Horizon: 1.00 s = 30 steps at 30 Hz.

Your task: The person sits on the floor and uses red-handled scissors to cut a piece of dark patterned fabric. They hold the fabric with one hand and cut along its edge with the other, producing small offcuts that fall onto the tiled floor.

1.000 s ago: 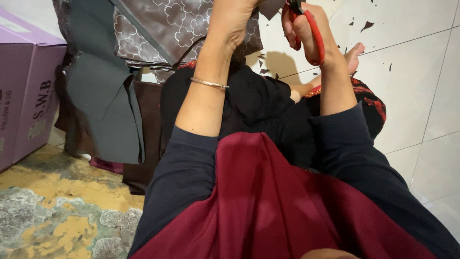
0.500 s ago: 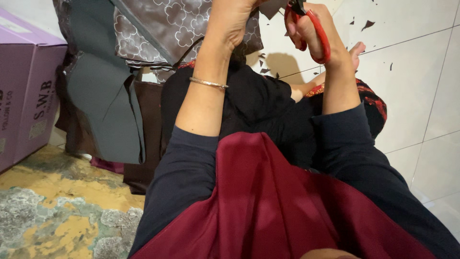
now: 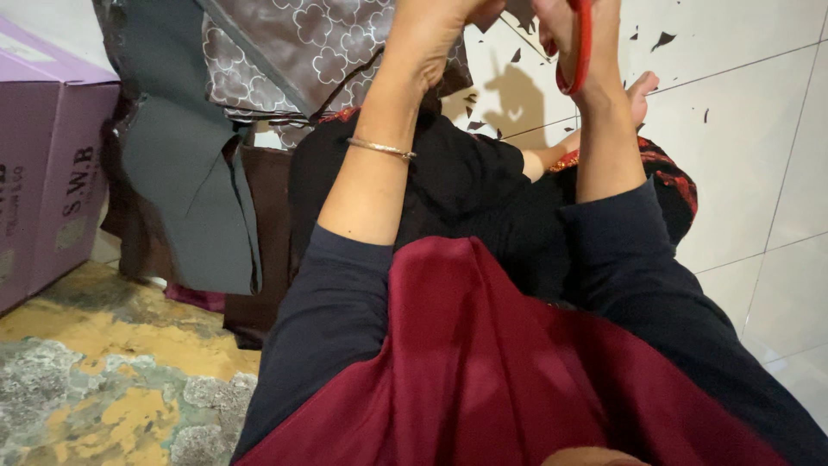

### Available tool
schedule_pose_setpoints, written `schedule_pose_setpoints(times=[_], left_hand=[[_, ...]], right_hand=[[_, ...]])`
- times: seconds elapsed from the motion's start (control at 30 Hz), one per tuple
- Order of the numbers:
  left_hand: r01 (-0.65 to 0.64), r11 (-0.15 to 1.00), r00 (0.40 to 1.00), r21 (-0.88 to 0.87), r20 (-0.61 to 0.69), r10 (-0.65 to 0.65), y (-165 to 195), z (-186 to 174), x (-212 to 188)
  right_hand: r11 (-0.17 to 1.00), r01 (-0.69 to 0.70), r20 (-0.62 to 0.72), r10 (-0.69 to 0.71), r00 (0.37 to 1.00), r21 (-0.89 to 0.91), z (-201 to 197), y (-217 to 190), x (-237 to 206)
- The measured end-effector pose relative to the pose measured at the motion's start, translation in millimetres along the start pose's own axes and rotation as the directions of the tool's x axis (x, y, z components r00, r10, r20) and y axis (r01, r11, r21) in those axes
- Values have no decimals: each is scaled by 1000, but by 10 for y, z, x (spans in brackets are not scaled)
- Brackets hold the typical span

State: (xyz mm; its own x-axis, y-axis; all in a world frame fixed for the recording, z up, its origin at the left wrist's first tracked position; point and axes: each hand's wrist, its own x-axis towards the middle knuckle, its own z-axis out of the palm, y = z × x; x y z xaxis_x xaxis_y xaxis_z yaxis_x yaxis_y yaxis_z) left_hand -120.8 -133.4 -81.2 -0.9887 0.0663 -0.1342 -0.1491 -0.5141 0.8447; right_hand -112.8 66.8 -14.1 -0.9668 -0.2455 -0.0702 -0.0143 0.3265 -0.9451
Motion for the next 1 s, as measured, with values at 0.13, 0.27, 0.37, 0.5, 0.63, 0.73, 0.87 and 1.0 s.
schedule_pose_setpoints(times=[0.13, 0.27, 0.37, 0.5, 0.63, 0.73, 0.87, 1.0], left_hand=[[108, 994, 982, 29, 155, -111, 99, 163, -82], [116, 991, 968, 65, 215, -127, 101, 192, -119], [211, 970, 975, 123, 45, -218, -13, 150, -59], [197, 978, 978, 61, 59, -201, -229, 56, 14], [212, 975, 977, -70, 18, -211, -372, -28, 61], [255, 957, 967, -142, 7, -256, -415, -51, 92], [300, 943, 954, -142, 24, -300, -401, -88, 124], [120, 991, 993, 61, 18, -121, -410, -97, 134]], right_hand=[[961, 16, -47, -3, 999, 275, -46, 175, -59], [980, -6, -100, 27, 995, 199, -53, 215, -85], [993, 4, -94, 7, 996, 116, -86, 217, -128], [992, -4, -108, 18, 994, 127, -122, 279, -119], [966, -37, -145, 76, 987, 256, -152, 308, -73], [987, -100, -69, 109, 992, 122, -119, 214, -103], [986, -166, 11, 166, 986, -17, -45, -17, -96], [991, -124, 51, 122, 991, 46, -30, -170, -70]])
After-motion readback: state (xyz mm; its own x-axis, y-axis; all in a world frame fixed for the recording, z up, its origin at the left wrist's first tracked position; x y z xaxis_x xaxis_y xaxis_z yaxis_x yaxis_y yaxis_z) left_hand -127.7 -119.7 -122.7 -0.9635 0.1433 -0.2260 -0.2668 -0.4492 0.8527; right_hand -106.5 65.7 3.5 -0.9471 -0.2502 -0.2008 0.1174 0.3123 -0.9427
